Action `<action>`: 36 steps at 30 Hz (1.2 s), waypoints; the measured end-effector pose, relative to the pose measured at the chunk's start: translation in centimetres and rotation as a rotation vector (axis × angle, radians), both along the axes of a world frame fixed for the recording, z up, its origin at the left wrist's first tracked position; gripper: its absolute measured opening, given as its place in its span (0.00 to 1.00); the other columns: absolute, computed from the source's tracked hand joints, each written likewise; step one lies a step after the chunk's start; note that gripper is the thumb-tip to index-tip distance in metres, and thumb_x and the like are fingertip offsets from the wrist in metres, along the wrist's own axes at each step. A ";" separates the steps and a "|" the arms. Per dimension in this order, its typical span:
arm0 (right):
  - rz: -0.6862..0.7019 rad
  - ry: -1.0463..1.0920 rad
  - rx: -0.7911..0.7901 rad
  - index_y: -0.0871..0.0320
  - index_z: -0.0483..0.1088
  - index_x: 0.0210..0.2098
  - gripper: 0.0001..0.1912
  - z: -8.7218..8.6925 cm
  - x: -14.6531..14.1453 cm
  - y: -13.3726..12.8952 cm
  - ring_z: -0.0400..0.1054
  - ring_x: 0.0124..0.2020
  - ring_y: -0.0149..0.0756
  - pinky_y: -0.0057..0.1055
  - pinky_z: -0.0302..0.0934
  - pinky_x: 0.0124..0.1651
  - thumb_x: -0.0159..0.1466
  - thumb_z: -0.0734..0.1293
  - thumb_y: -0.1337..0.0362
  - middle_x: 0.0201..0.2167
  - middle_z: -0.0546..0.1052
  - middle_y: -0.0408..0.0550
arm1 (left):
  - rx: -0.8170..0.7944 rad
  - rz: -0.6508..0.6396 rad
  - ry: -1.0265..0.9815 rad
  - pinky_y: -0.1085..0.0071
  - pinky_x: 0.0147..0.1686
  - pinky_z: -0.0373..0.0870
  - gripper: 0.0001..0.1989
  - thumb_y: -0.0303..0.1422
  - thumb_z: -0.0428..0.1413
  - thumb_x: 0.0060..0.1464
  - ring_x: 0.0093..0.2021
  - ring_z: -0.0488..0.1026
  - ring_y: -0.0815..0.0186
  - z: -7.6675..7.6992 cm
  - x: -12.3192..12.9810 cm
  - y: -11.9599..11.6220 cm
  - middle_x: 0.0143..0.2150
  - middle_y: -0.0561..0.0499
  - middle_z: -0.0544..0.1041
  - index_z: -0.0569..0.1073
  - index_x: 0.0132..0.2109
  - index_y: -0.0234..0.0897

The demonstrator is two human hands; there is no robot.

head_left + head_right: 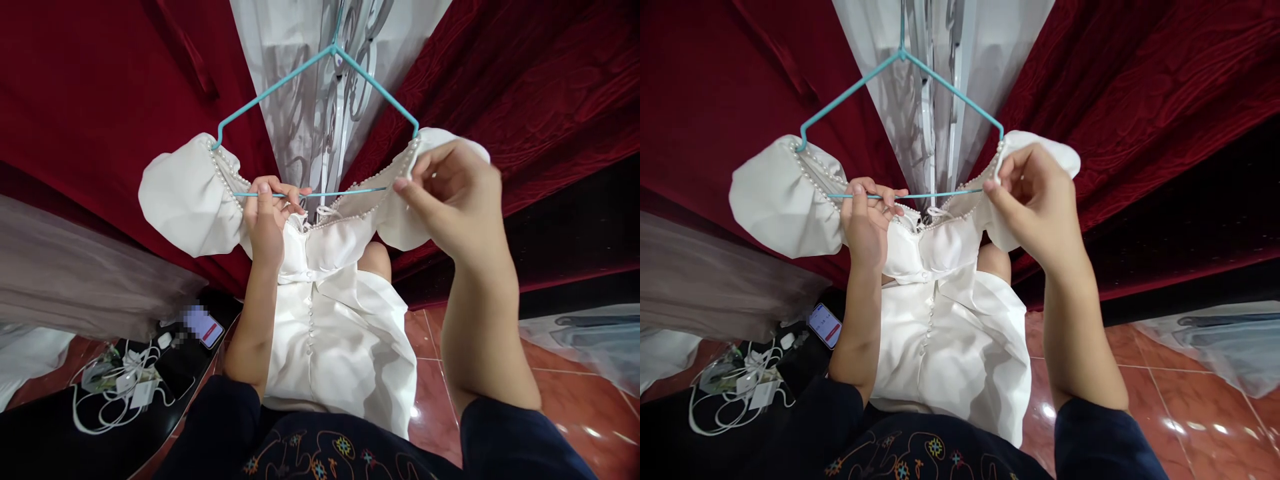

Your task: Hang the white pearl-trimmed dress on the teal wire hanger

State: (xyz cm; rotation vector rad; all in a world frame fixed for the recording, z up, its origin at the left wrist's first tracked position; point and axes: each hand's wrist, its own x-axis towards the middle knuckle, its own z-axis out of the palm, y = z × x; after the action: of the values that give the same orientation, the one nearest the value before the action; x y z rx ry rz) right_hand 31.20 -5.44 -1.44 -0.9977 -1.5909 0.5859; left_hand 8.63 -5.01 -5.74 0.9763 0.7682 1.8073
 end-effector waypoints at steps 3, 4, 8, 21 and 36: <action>0.011 -0.166 -0.241 0.59 0.71 0.35 0.15 0.2 0.7 -2.6 0.60 0.26 0.25 0.26 0.52 0.28 0.65 0.73 0.53 0.28 0.71 0.44 | -0.018 0.016 0.013 0.74 0.31 0.73 0.17 0.49 0.53 0.68 0.40 0.82 0.62 0.0 0.1 0.2 0.27 0.53 0.71 0.65 0.38 0.42; 0.068 -0.206 -0.287 0.59 0.72 0.35 0.15 0.5 0.6 -3.3 0.61 0.27 0.25 0.26 0.54 0.28 0.66 0.71 0.52 0.29 0.72 0.44 | -0.024 0.020 0.010 0.74 0.31 0.73 0.17 0.49 0.53 0.69 0.40 0.82 0.62 0.0 0.2 0.2 0.27 0.54 0.71 0.65 0.38 0.42; 0.423 -0.274 -0.493 0.57 0.77 0.43 0.19 0.6 -1.8 -4.2 0.67 0.31 0.28 0.27 0.60 0.32 0.67 0.69 0.47 0.33 0.76 0.46 | 0.001 0.012 -0.018 0.74 0.31 0.73 0.16 0.48 0.53 0.69 0.40 0.82 0.61 -0.1 0.5 0.1 0.27 0.54 0.71 0.65 0.38 0.42; 0.600 0.757 -0.471 0.52 0.55 0.33 0.26 -4.2 -7.8 0.5 0.47 0.18 0.25 0.27 0.45 0.23 0.63 0.67 0.39 0.20 0.51 0.36 | 0.018 -0.185 0.017 0.68 0.43 0.78 0.20 0.53 0.53 0.67 0.52 0.81 0.58 -1.0 -0.4 -0.9 0.48 0.45 0.82 0.73 0.48 0.41; 0.676 0.824 -0.379 0.52 0.47 0.33 0.30 -6.6 -8.7 0.4 0.43 0.17 0.26 0.26 0.40 0.22 0.61 0.73 0.47 0.18 0.46 0.32 | 0.219 0.737 0.841 0.56 0.69 0.56 0.23 0.28 0.71 0.51 0.66 0.63 0.51 3.4 -5.6 -2.2 0.59 0.49 0.72 0.76 0.53 0.44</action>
State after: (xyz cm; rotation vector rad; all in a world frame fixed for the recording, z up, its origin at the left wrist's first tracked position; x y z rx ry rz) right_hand 22.47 -5.00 -8.00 -0.3365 -1.0373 1.5749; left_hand 3.07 -7.19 -2.35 1.8142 1.6288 2.0942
